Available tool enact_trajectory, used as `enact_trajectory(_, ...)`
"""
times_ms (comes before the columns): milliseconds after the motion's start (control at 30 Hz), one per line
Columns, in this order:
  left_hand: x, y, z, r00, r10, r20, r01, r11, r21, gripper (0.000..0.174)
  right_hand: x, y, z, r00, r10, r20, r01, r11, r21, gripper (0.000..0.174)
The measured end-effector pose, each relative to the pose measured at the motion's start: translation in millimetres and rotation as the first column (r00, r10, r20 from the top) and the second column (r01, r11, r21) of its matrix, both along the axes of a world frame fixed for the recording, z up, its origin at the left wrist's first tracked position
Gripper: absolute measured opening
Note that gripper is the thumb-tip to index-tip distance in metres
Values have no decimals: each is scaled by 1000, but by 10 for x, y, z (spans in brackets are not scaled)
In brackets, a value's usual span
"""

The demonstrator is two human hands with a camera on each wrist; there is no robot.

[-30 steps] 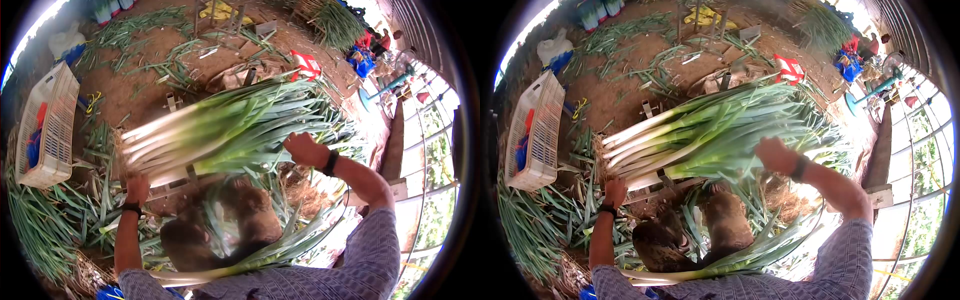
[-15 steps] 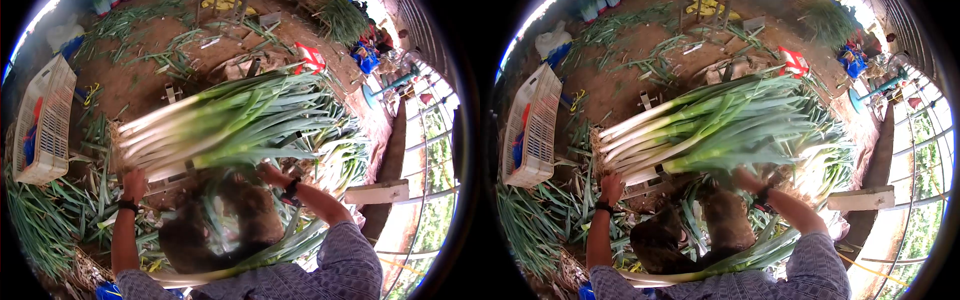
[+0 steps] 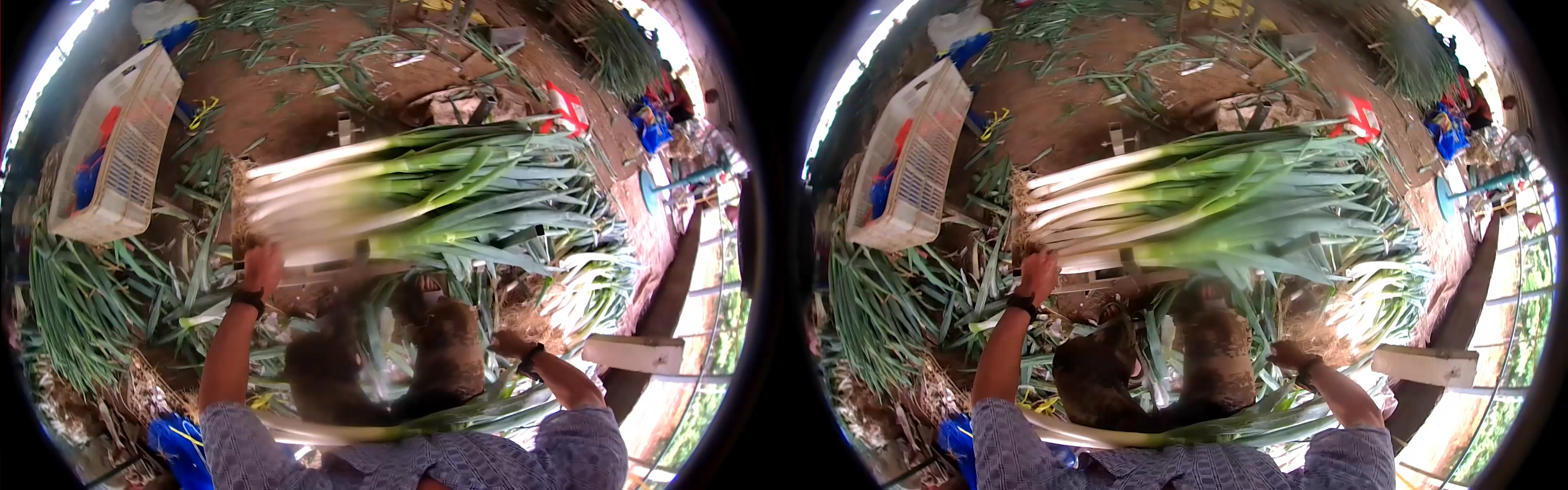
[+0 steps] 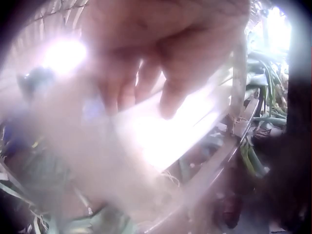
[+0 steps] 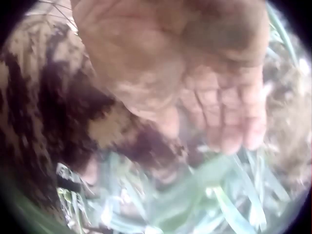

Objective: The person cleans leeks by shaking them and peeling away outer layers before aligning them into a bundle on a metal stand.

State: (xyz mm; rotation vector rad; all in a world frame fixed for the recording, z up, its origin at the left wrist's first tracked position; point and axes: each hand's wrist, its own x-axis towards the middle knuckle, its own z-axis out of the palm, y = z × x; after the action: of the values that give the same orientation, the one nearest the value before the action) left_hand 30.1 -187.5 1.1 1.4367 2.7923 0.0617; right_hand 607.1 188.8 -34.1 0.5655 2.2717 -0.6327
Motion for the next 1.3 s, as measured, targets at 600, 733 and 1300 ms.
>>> enact_trajectory(600,1097,4,1188,897,-223,382,199,975,101,31,-1701,-2303,2098,721,443,-532,-661,670,-338,36)
enact_trajectory(733,2008,160,2566,739,-534,410,241,779,579,18,-1837,-2179,2510,841,341,-419,-513,747,-422,28)
enact_trajectory(1300,325,-2358,1077,947,311,-81,-307,950,54,13,-1688,-1269,3291,896,246,-370,-349,905,-243,25)
